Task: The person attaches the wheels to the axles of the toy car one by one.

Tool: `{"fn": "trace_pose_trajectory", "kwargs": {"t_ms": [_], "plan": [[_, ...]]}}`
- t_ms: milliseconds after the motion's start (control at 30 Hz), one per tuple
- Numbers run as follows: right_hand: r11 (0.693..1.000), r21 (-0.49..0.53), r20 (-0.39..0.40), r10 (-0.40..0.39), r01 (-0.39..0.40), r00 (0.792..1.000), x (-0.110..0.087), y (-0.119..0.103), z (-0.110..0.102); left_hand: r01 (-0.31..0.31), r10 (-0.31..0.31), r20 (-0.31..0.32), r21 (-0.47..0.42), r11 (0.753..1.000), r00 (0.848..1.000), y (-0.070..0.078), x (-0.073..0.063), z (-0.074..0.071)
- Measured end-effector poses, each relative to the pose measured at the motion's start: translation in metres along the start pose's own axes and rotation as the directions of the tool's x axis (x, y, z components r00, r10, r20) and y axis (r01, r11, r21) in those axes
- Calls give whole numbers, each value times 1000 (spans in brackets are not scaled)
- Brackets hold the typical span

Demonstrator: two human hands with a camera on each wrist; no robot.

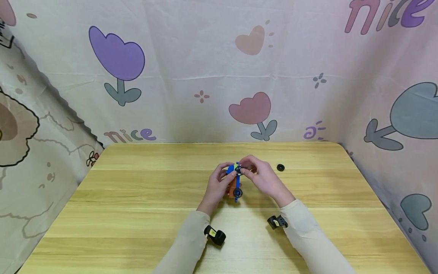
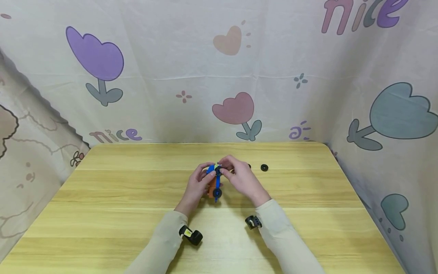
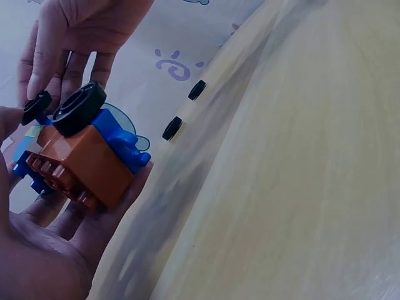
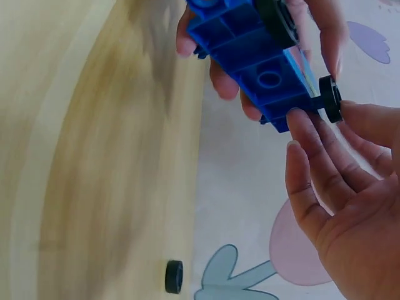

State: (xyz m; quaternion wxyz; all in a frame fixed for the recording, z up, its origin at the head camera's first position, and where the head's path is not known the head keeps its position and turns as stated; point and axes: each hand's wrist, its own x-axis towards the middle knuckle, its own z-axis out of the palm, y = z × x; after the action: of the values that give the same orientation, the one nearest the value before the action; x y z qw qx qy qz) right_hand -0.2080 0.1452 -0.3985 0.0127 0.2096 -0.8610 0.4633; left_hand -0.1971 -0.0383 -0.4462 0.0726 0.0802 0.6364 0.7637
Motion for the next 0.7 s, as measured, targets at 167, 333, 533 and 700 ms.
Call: {"fn": "trace_pose_trajectory", "kwargs": {"t_ms": [167,333,533,700], "plan": [[991,111,-18,75,-72,997,1,0,3,11,-11,-11,8,1000,1000,1,0,0],[979,173,-24,114,-108,993,1,-2,4,-5,5,-16,2,1000,1000,-12,5,-3],[977,184,-43,119,-109,992,1,-1,6,-59,59,-24,7,998,998,-12,4,-2],[974,193,-45,133,-122,990,1,1,5,-70,71,-22,17,997,997,-12,4,-1]]}}
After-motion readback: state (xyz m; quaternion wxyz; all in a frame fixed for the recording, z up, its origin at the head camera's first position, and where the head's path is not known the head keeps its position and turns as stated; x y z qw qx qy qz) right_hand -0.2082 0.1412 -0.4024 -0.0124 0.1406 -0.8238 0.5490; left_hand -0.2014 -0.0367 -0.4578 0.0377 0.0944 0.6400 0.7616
